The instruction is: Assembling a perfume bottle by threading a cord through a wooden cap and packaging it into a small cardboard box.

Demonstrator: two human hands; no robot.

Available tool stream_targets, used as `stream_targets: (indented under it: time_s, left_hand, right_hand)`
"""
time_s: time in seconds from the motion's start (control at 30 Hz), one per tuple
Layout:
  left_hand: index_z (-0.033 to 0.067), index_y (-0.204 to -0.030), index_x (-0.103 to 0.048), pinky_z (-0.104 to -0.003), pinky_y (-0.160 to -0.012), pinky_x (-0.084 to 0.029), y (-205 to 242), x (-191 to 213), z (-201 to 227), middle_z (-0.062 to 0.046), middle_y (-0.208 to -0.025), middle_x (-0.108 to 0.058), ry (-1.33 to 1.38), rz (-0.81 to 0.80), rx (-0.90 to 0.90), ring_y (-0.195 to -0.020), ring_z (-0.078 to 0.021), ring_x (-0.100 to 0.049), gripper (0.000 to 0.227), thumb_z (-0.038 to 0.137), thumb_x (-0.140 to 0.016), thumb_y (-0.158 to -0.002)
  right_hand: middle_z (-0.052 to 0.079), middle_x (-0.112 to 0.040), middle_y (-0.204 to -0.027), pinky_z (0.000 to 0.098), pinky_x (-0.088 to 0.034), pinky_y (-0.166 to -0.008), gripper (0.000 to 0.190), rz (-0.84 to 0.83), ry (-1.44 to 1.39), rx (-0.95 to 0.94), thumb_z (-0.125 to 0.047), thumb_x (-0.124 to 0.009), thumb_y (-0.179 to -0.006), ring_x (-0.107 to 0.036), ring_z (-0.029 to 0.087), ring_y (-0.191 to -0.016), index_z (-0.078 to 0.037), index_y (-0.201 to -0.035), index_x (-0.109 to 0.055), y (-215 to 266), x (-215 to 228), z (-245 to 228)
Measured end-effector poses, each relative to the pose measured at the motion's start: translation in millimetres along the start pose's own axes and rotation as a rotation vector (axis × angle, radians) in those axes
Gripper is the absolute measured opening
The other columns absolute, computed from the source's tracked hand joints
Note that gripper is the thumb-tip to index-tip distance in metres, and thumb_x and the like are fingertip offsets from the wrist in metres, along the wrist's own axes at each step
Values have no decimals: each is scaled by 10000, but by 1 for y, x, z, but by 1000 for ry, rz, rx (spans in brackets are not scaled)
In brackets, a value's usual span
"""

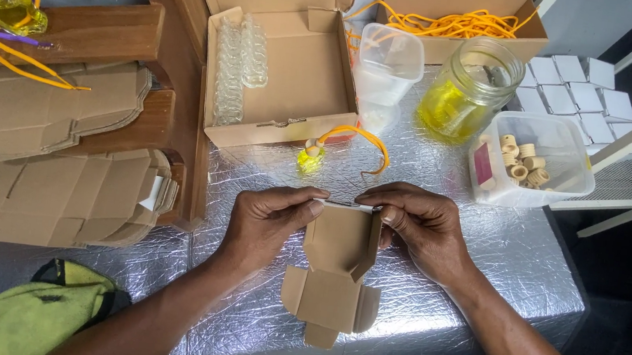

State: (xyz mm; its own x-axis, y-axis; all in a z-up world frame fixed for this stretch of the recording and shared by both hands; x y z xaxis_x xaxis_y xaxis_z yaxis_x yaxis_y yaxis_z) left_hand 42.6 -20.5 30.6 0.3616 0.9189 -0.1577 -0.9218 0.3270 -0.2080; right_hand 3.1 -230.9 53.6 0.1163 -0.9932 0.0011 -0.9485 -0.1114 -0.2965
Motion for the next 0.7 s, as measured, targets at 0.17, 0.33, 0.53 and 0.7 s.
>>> stream_targets:
  time_s: [0.17, 0.33, 0.53, 0.7]
  left_hand:
    - [-2, -1102, -784, -373, -865, -617, 1, 0, -1, -228, -1012, -793, -3, -4, -1, -1040, -227, -670, 201, 35, -764, -905]
    - [-5, -1095, -785, -367, -859, -621, 0, 1, 0, -228, -1008, -793, -32, -11, -11, -1034, -230, -682, 192, 37, -761, -909]
    - [-15, -1094, -782, -380, -863, -624, 1, 1, 2, -230, -1003, -792, -53, -10, -3, -1030, -223, -674, 185, 37, -746, -920]
    - [6, -1106, -782, -373, -828, -629, 1, -1, 10, -233, -1003, -789, -147, -33, -39, -1036, -236, -678, 182, 51, -723, -940]
  right_hand:
    - [286, -728, -1034, 278, -626, -521, 248, -17, -9, -27, -86, -603, -972, -681, 147, -616, 90, -1084, -738, -1, 0, 4]
    - [283, -729, -1040, 274, -615, -515, 242, -24, -39, -56, -75, -588, -986, -664, 137, -604, 82, -1088, -742, -1, -1, 3]
    - [272, -750, -1016, 259, -593, -479, 198, 8, -43, -72, -51, -610, -984, -663, 131, -576, 56, -1063, -757, -1, 1, 5]
    - [278, -763, -1005, 260, -593, -473, 185, 44, -19, -99, -45, -637, -966, -667, 137, -591, 68, -1050, -757, -1, 1, 3]
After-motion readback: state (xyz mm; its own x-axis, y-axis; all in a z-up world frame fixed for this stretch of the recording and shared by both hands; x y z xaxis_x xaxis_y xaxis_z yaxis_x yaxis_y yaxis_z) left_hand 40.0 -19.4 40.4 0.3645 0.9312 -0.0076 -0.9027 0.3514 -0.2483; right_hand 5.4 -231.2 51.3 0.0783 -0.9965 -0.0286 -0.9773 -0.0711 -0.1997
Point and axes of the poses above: each hand's wrist, its own y-axis away from the middle knuckle, its own x-axis out of the back of the hand, z = x × y, the point moved 6 cm from there along -y, towards the middle knuckle
